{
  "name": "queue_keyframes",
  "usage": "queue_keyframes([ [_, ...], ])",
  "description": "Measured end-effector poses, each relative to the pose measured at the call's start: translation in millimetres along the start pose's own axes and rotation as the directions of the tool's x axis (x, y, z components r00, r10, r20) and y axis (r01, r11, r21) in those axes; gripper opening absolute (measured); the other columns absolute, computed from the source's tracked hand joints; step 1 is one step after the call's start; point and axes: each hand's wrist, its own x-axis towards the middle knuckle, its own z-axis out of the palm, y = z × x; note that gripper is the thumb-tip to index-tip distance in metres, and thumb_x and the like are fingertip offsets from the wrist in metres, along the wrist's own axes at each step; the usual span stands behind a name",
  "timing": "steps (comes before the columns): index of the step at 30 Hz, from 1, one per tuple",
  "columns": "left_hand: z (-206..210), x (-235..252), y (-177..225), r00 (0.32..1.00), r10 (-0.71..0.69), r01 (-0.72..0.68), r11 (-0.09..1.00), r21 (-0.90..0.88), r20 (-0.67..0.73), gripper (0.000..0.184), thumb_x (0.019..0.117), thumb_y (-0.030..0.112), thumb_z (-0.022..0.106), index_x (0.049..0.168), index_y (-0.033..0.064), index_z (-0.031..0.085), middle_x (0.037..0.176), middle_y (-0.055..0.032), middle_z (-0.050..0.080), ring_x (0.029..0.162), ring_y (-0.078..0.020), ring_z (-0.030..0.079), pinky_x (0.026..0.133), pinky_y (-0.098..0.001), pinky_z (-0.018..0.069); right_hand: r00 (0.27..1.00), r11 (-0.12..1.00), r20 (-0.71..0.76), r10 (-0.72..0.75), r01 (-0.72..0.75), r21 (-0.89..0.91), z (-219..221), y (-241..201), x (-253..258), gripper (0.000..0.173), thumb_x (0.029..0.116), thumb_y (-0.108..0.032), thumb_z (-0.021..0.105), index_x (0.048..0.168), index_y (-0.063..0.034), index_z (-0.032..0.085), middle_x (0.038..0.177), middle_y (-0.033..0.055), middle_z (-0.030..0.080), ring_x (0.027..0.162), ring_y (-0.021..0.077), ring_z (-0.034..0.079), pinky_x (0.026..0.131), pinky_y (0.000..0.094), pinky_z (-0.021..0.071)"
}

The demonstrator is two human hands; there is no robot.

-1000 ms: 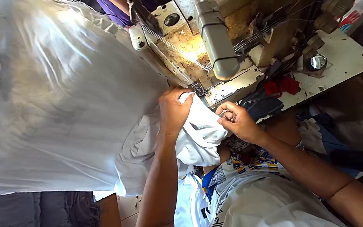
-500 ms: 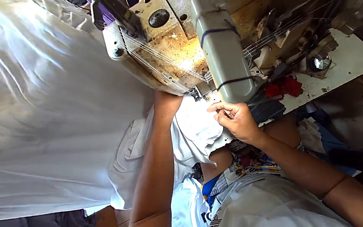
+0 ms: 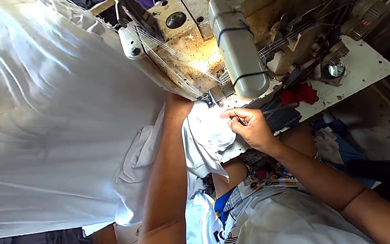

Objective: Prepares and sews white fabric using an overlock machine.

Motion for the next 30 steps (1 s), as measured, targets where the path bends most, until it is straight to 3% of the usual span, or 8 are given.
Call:
queue_keyframes([
  [5, 1, 1, -8, 0.999, 0.046, -0.044, 0.997, -0.066, 0.026, 0.063, 0.0815, 0.027, 0.084, 0.13, -0.0026, 0.057, 0.121, -0.0056, 0.066, 0.116, -0.0025, 0.06, 0.105, -0.023, 0.0472, 1.0, 1.0, -0.003, -0.011, 0.011, -0.014, 1, -3, -1, 0.026, 0.0911, 0.006, 0.062, 0.114, 0.0006, 0.074, 0.069, 0.0039, 0.059, 0.052, 0.0074, 0.046, 0.047, 0.0214, 0.041],
  [8, 2, 0, -8, 0.999, 0.024, -0.024, 0.999, -0.029, 0.023, 0.066, 0.0791, 0.025, 0.086, 0.132, -0.0023, 0.057, 0.124, -0.0096, 0.066, 0.119, -0.0088, 0.061, 0.107, -0.029, 0.0478, 1.0, 1.0, -0.005, -0.023, 0.023, -0.021, -2, -6, -3, 0.025, 0.0914, 0.006, 0.062, 0.113, 0.0006, 0.074, 0.068, 0.0034, 0.058, 0.052, 0.0074, 0.045, 0.046, 0.0214, 0.04],
  [15, 5, 2, -16, 0.999, -0.043, 0.048, 0.984, -0.169, 0.033, 0.07, 0.0755, 0.02, 0.09, 0.133, -0.0003, 0.056, 0.125, -0.0084, 0.066, 0.12, -0.012, 0.063, 0.107, -0.0328, 0.0509, 1.0, 1.0, -0.006, -0.015, 0.015, -0.028, -2, -3, -3, 0.025, 0.0912, 0.005, 0.063, 0.113, 0.0008, 0.075, 0.066, 0.0035, 0.057, 0.051, 0.0077, 0.045, 0.045, 0.0215, 0.0396],
  [24, 0, 10, -31, 0.993, -0.027, 0.049, 0.98, -0.193, 0.114, 0.067, 0.0778, 0.024, 0.088, 0.132, 0.0002, 0.057, 0.124, -0.0078, 0.066, 0.119, -0.0111, 0.063, 0.106, -0.0325, 0.051, 1.0, 1.0, 0.001, -0.018, 0.018, -0.015, 3, -2, 0, 0.025, 0.0909, 0.006, 0.063, 0.113, 0.0014, 0.074, 0.065, 0.004, 0.056, 0.05, 0.0081, 0.044, 0.045, 0.0218, 0.0391],
  [30, 0, 7, -14, 0.995, -0.029, 0.044, 0.985, -0.17, 0.093, 0.071, 0.0783, 0.024, 0.087, 0.136, -0.0009, 0.055, 0.129, -0.008, 0.065, 0.123, -0.0097, 0.06, 0.11, -0.0304, 0.0479, 1.0, 0.999, 0.003, -0.017, 0.017, -0.038, 2, -2, -1, 0.024, 0.0913, 0.005, 0.063, 0.112, 0.0005, 0.075, 0.064, 0.0037, 0.055, 0.049, 0.0085, 0.043, 0.044, 0.0226, 0.0376],
])
